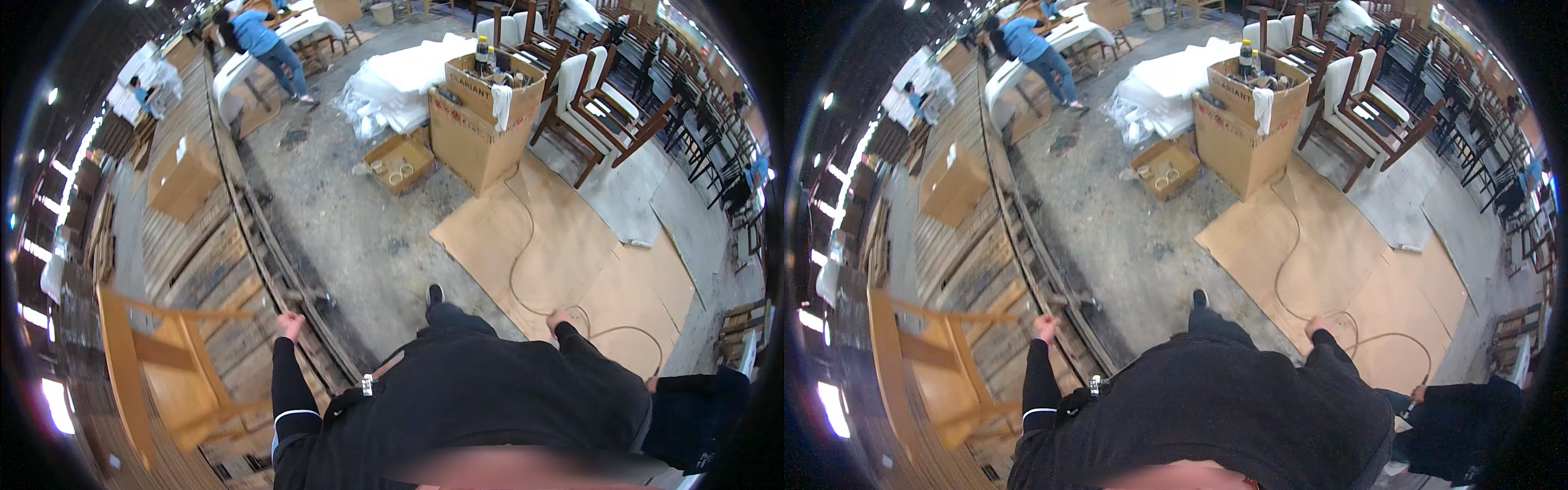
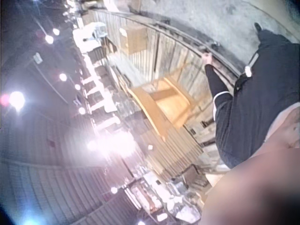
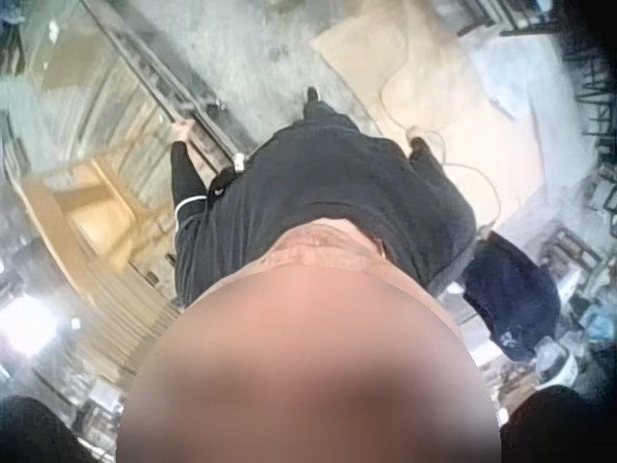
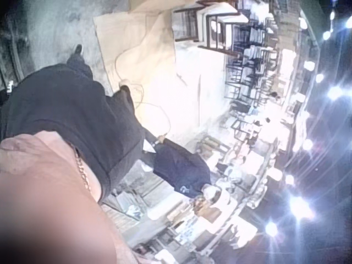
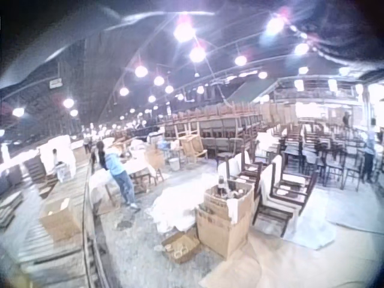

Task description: The person wipes a wooden chair with a cloth, then places it on a pallet. They pick up a white sheet and wrap the chair, followed by wrapping it with foam padding. The task occurs in a workshop with other workers visible in the background.

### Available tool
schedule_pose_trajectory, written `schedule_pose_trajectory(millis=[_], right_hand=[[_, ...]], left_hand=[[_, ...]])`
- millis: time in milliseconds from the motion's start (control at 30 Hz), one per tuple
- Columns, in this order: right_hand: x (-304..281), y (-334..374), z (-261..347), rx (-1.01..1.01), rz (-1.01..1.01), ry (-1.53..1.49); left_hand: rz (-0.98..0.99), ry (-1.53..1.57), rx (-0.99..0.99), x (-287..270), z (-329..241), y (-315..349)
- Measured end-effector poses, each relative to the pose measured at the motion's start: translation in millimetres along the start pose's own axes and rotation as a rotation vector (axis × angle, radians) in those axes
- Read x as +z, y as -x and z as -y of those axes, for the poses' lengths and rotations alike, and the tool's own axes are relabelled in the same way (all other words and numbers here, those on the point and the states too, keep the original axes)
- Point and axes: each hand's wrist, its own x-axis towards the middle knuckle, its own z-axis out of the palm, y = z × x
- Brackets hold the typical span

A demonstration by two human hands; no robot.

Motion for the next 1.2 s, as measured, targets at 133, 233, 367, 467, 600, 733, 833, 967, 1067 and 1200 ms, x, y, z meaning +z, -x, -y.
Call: schedule_pose_trajectory(millis=[133,233,367,467,600,733,833,967,1067,1200], right_hand=[[-1.2,-73.5,89.9,0.257,0.162,-0.175],[-17.1,-153.4,228.2,-0.263,0.205,0.179],[-86.1,-235.1,474.4,-0.773,-0.002,-0.009],[-161.9,-264.0,633.3,-1.126,-0.153,-0.409],[-233.7,-305.9,756.2,-0.921,0.009,-0.587],[-280.5,-385.5,814.0,-0.647,0.089,-0.466],[-344.1,-456.2,836.0,-0.645,-0.415,-0.483],[-446.6,-554.7,855.3,-0.358,-0.719,-0.502],[-486.5,-633.5,871.0,-0.253,-0.868,-0.301],[-501.1,-716.9,887.6,-0.138,-0.727,-0.076]], left_hand=[[0.062,0.263,0.067,1.5,-81.1,-142.7],[0.207,0.262,-0.219,41.6,-107.9,-174.6],[0.542,-0.049,-0.167,75.3,-110.1,-186.2],[0.597,-0.075,-0.260,81.8,-114.2,-238.1],[0.594,-0.096,-0.283,87.6,-135.3,-355.4],[0.488,-0.177,-0.061,68.8,-203.2,-510.3],[0.382,-0.114,-0.265,60.6,-297.5,-651.4],[0.262,0.312,0.052,67.8,-421.0,-775.7],[0.320,0.547,0.096,107.1,-474.3,-785.3],[0.527,0.498,-0.070,195.4,-541.1,-765.6]])
